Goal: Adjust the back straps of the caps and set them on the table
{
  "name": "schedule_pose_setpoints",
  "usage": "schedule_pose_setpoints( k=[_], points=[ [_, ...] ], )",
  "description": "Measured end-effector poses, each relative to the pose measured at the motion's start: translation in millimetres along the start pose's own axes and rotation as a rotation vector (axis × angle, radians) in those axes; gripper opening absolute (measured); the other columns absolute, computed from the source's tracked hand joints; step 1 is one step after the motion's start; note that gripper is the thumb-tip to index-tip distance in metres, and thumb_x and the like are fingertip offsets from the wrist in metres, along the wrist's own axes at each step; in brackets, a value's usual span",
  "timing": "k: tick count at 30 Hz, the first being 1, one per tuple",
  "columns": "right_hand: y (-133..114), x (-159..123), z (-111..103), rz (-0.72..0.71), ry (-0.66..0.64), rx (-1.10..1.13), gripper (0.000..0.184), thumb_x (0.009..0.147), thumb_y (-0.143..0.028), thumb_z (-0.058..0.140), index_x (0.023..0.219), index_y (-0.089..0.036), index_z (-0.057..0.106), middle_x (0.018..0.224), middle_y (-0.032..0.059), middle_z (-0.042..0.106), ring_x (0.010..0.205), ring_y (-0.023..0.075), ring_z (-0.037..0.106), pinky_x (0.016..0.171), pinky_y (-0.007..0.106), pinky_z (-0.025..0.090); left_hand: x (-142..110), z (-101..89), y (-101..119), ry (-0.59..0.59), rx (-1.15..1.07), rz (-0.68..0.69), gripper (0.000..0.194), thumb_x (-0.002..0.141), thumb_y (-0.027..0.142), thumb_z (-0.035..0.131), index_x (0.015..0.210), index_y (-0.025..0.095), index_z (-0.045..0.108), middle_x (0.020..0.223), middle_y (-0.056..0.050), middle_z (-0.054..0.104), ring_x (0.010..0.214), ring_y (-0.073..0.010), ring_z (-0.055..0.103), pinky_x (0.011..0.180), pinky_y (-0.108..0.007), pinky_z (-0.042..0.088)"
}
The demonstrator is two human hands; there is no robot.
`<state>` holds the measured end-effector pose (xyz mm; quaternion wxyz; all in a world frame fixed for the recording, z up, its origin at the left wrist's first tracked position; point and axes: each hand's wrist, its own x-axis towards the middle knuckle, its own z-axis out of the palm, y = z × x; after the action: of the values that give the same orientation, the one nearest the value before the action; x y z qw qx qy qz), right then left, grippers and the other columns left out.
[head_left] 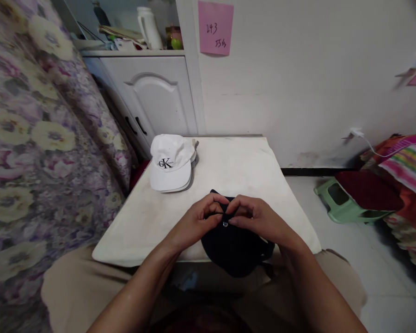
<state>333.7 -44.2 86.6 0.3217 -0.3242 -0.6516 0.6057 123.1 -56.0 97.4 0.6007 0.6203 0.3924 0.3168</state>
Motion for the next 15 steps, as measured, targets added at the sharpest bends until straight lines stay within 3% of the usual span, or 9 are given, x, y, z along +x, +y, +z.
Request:
schedule_pose_setpoints(
  k=[15],
  points=[
    [-3.4, 0.1, 1.2, -0.007, 0.014, -0.065, 0.003, 0.084, -0.02, 0.067, 0.084, -0.02, 0.064, 0.076, -0.0033, 0.061, 0.07, 0.0117, 0.054, 0.062, 0.024, 0.039, -0.4, 2.8, 4.2, 0.005, -0.003, 0.011, 0.029, 0.087, 0.026, 0.061, 0.114, 0.018, 0.056, 0.078, 0.003, 0.055, 0.066, -0.0115, 0.044, 0.057, -0.025, 0.028]
  ],
)
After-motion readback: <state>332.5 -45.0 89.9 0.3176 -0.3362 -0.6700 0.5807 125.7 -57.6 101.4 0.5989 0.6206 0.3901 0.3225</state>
